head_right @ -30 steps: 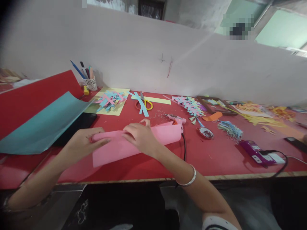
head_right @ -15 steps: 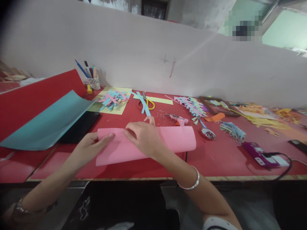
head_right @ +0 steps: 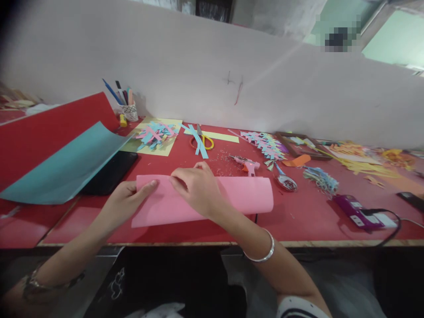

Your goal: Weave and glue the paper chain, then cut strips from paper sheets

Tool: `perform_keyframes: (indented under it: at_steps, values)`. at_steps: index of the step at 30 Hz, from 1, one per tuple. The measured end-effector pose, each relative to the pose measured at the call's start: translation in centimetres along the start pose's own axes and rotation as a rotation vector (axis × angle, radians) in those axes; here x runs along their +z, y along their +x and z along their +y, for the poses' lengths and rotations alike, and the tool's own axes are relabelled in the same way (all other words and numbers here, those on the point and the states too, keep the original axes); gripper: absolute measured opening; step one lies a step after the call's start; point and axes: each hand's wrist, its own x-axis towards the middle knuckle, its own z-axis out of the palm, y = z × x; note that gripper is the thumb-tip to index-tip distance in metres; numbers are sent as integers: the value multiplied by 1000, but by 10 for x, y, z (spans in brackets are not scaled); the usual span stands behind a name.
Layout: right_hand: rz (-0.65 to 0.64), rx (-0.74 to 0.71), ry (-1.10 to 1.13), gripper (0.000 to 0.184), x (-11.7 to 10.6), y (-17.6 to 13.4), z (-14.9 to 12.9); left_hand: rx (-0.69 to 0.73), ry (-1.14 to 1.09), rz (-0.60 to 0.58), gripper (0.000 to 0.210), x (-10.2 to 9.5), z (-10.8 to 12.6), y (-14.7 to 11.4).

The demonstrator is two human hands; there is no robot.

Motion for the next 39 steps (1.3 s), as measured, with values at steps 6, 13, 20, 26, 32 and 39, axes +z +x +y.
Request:
perform_keyframes:
  at_steps: [6, 13, 20, 26, 32, 39]
  values:
    - [12, -31, 22, 22, 0, -1, 0, 44, -16, -31, 38, -2, 1, -2]
    - [43, -65, 21, 21, -4, -2, -4, 103, -27, -44, 35, -3, 2, -3]
    - [95, -119, 46, 15, -6, -3, -4, 178, -2, -18, 33, -4, 7, -4]
    - [104, -99, 63, 19, -7, -2, -2, 263, 68, 14, 32, -7, 8, -6]
    - [28, -129, -18, 27, -7, -5, 14, 411, 348, 117, 36, -23, -9, -5]
    - [-36, -289, -283, 38, 3, 0, 8, 955, 1112, 391, 24, -14, 5, 0]
